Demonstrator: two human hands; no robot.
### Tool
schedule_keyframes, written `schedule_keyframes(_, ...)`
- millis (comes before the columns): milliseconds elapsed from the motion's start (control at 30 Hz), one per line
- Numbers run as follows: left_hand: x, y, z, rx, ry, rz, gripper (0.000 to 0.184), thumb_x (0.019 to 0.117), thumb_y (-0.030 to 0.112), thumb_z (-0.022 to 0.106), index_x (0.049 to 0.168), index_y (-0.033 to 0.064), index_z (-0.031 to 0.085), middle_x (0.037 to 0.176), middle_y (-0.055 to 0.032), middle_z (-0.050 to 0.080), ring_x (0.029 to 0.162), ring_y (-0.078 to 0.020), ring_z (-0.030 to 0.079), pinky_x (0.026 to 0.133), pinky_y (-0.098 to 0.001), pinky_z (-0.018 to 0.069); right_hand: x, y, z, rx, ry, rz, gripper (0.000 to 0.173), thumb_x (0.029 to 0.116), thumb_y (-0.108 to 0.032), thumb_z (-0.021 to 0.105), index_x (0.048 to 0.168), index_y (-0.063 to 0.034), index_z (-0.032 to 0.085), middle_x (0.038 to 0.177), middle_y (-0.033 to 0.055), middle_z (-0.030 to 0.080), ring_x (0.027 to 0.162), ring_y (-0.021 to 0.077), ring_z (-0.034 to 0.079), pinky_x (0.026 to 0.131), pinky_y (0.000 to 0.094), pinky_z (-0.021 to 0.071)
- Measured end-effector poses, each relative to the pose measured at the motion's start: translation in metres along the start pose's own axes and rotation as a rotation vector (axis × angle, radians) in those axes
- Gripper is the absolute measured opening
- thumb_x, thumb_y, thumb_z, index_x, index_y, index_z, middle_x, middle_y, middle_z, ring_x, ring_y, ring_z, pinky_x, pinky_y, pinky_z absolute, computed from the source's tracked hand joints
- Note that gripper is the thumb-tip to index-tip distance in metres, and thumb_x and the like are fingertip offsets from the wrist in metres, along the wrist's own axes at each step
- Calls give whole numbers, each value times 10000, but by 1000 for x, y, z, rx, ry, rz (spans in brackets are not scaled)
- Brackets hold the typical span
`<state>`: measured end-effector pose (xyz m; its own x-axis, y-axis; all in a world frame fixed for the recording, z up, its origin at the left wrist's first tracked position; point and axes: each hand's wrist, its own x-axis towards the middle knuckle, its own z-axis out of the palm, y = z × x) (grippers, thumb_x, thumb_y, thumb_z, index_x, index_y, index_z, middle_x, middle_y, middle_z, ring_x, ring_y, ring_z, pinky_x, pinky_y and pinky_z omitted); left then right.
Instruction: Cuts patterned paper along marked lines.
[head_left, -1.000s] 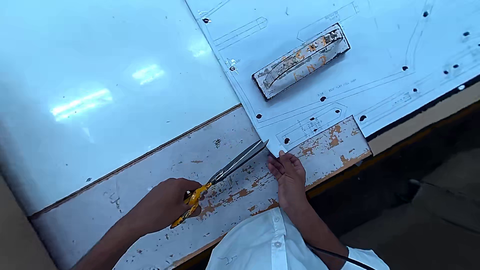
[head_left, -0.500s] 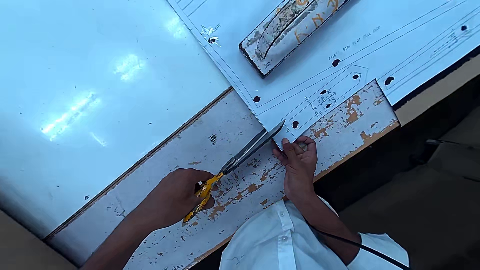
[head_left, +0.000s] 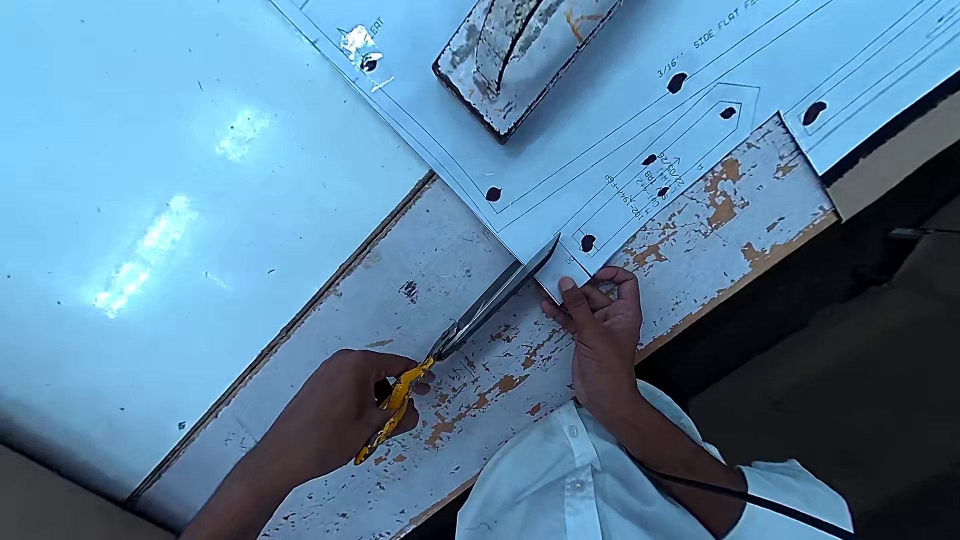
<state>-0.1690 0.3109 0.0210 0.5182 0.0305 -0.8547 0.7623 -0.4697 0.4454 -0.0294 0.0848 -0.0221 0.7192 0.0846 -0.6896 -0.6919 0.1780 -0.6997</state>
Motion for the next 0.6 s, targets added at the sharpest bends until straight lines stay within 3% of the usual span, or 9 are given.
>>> schedule_keyframes(600, 9, -15, 10, -127, -7, 62, 206, 769, 212, 747, 967, 203, 800, 921, 109, 783, 661, 6, 677, 544, -171, 530, 1, 2, -1, 13, -17, -28, 339, 962, 51, 637, 1152, -142, 432, 898, 1, 692, 823, 133, 743, 811, 333, 642)
